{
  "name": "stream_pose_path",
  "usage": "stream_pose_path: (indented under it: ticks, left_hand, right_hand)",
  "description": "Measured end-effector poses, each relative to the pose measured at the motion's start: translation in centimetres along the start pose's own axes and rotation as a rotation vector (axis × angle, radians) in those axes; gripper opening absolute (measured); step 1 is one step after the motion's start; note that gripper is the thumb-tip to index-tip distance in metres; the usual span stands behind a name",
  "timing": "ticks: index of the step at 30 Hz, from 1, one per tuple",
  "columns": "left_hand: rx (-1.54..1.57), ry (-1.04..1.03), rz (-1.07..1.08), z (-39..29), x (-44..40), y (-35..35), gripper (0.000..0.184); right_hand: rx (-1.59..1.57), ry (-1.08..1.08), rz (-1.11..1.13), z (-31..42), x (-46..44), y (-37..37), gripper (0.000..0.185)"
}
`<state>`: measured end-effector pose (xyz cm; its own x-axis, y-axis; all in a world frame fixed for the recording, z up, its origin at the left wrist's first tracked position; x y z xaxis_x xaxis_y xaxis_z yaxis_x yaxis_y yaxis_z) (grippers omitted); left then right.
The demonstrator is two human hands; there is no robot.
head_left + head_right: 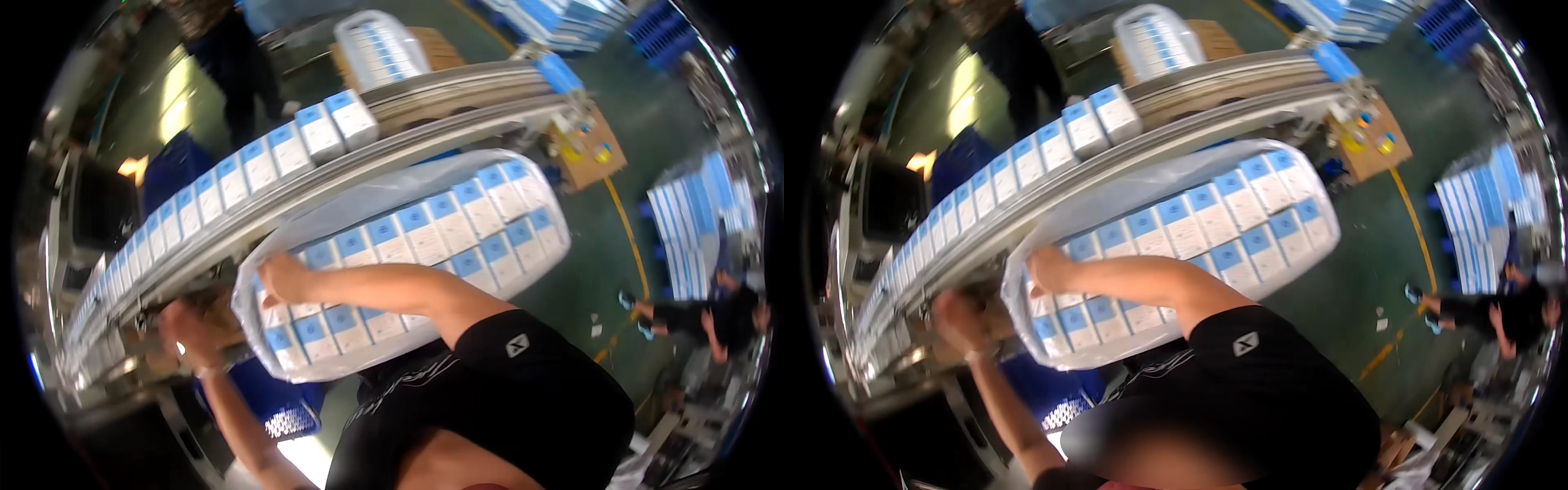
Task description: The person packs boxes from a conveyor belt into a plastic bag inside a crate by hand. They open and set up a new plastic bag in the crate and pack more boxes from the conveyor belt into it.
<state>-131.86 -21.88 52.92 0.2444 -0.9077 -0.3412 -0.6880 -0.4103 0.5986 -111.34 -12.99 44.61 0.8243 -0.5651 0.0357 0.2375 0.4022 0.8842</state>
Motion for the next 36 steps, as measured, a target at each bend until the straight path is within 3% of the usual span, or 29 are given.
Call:
stream_pose_path:
  ticks: [1, 2, 4, 6, 7, 8, 9, 10, 11, 12, 13, 14, 15, 16, 17, 19, 20, 22, 23, 25, 26, 28, 30, 32, 34, 36]
  left_hand:
    - [0.813, 0.272, -0.172, 1.0, 0.0, 4.0, 0.030]
    - [0.264, 0.292, -0.384, -3.9, 0.1, 4.2, 0.030]
    - [0.114, 0.301, -0.277, -2.3, 3.8, 2.9, 0.031]
    - [0.284, 0.804, 0.117, 0.6, 11.6, -0.4, 0.041]
    - [0.444, 0.911, 0.381, -0.3, 14.9, -2.2, 0.037]
    - [0.454, 0.876, 0.309, -4.7, 16.2, -4.3, 0.027]
    - [0.532, 0.751, 0.203, -4.9, 18.1, -4.6, 0.026]
    - [0.304, 0.399, 0.120, -3.7, 19.5, -3.7, 0.019]
    - [0.325, 0.530, 0.075, -3.3, 19.8, -3.0, 0.017]
    - [0.358, 0.660, 0.032, -3.6, 20.1, -1.7, 0.015]
    - [0.541, 0.849, -0.079, -7.2, 17.9, -1.0, 0.013]
    - [0.546, 0.868, -0.096, -7.9, 17.2, -0.3, 0.015]
    - [0.568, 0.932, -0.093, -9.7, 15.9, 0.6, 0.018]
    - [0.736, 1.043, 0.000, -10.1, 14.6, 2.0, 0.020]
    - [0.587, 0.979, 0.012, -11.2, 13.1, 3.4, 0.019]
    - [-0.001, 0.591, 0.107, -12.8, 8.2, 5.3, 0.010]
    - [-0.229, 0.183, 0.189, -12.0, 5.6, 5.3, 0.011]
    - [-0.135, 0.097, 0.230, -13.0, 0.1, 0.9, 0.015]
    - [-0.153, 0.064, 0.314, -12.4, -2.4, -1.7, 0.017]
    - [-0.242, -0.080, 0.429, -10.7, -6.5, -7.1, 0.016]
    - [-0.073, -0.022, 0.430, -8.7, -7.7, -9.1, 0.018]
    - [-0.095, 0.041, 0.422, -4.9, -10.2, -11.4, 0.024]
    - [-0.465, -0.066, 0.193, -0.7, -13.3, -11.0, 0.036]
    - [-0.685, 0.109, -0.013, 4.7, -16.9, -9.2, 0.047]
    - [-0.704, 0.256, -0.052, 7.1, -19.8, -8.6, 0.058]
    - [-0.911, 0.222, -0.105, 7.1, -20.2, -10.9, 0.071]
  right_hand:
    - [0.254, 0.122, -0.270, 0.9, 2.4, 0.8, 0.069]
    - [0.511, 0.273, -0.530, 2.7, 5.1, 1.9, 0.069]
    - [0.111, 0.382, -0.403, 2.9, 11.3, 4.7, 0.064]
    - [-0.189, 0.162, -0.390, -3.4, 17.6, 3.4, 0.053]
    - [-0.394, -0.180, -0.585, -7.6, 23.0, 6.5, 0.047]
    - [-0.667, -0.473, -0.843, -11.5, 28.9, 9.4, 0.041]
    - [0.113, -0.805, -0.723, -16.1, 35.3, 11.7, 0.048]
    - [0.231, -0.866, -0.624, -17.8, 41.1, 12.9, 0.048]
    - [0.351, -0.918, -0.521, -19.6, 46.9, 14.0, 0.048]
    - [-0.366, -1.313, -0.361, -18.8, 50.1, 14.0, 0.044]
    - [-0.300, -1.227, -0.434, -18.9, 52.1, 13.5, 0.044]
    - [-0.240, -1.141, -0.504, -19.6, 53.2, 13.5, 0.044]
    - [-0.240, -1.130, -0.497, -19.2, 52.6, 15.2, 0.044]
    - [-0.228, -1.265, -0.282, -18.0, 51.5, 17.7, 0.043]
    - [-0.207, -1.389, -0.066, -17.5, 51.0, 19.2, 0.043]
    - [0.481, -1.117, 0.116, -19.0, 48.4, 21.8, 0.049]
    - [0.466, -1.004, -0.130, -18.8, 44.8, 23.3, 0.049]
    - [0.371, -0.606, -0.400, -19.4, 33.9, 26.4, 0.046]
    - [0.186, -0.581, -0.593, -21.5, 28.7, 26.6, 0.048]
    - [0.294, -0.772, -0.737, -27.2, 19.3, 26.5, 0.070]
    - [0.353, -0.931, -0.738, -28.3, 15.0, 26.2, 0.081]
    - [0.030, -1.018, -0.653, -37.8, 9.4, 21.8, 0.087]
    - [-0.109, -0.860, -0.519, -37.9, 8.0, 20.2, 0.085]
    - [-0.105, -0.839, -0.424, -38.2, 9.1, 20.3, 0.084]
    - [-0.184, -0.804, -0.412, -39.6, 9.9, 19.8, 0.087]
    - [-0.248, -0.769, -0.426, -40.9, 10.4, 20.1, 0.091]
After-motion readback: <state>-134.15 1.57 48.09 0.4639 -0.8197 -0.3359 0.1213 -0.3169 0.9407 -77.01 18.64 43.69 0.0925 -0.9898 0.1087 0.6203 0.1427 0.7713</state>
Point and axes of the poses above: each hand's wrist, its own x-axis away from the middle knuckle, its own y-axis out of the back of the hand, z = x × y, the point moved 4 cm from there along -x, towards the middle knuckle, and after that the axes turned 3 degrees about x, right-handed, at the moved point
